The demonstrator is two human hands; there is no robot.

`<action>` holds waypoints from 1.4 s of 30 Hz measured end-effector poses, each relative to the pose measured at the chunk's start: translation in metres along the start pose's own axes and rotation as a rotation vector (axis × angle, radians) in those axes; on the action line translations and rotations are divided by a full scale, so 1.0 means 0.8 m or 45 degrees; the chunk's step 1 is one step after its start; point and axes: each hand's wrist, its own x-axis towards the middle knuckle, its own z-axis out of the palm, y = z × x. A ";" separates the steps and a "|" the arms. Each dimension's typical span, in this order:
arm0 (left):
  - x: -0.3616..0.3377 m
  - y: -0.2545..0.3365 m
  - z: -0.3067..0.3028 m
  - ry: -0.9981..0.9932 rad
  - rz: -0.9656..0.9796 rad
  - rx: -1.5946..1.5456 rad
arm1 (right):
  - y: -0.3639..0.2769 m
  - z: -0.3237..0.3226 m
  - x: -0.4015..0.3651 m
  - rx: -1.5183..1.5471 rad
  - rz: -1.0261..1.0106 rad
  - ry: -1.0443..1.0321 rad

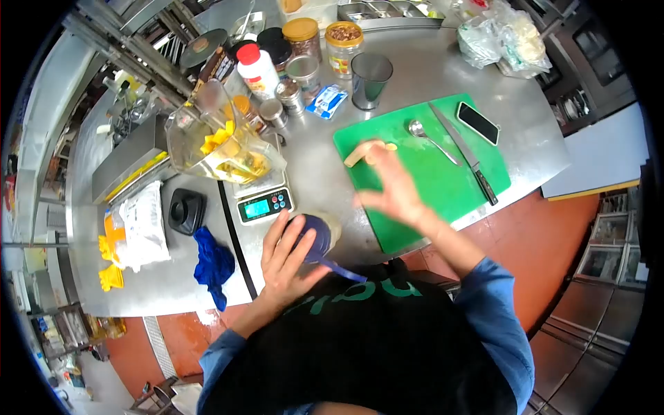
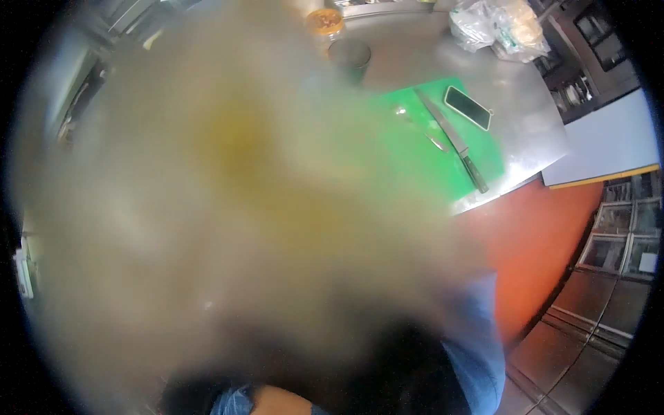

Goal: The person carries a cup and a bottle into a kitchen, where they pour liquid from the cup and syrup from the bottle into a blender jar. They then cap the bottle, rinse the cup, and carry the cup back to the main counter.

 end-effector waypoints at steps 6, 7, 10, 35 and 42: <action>-0.061 -0.023 0.015 -0.110 -0.683 -0.385 | 0.158 -0.025 0.173 -0.464 0.511 0.727; -0.050 -0.016 0.016 -0.207 -0.779 -0.357 | 0.191 -0.013 0.190 -0.582 0.545 0.764; -0.077 -0.022 0.067 -0.068 -0.841 -0.742 | 0.180 -0.002 0.218 -0.398 0.610 0.738; 0.315 0.441 0.599 -0.865 -0.741 -1.097 | 0.195 -0.497 -0.617 1.107 0.509 1.814; 0.392 0.618 0.889 -1.235 -0.024 -0.975 | 0.336 -0.576 -0.738 1.837 0.418 1.928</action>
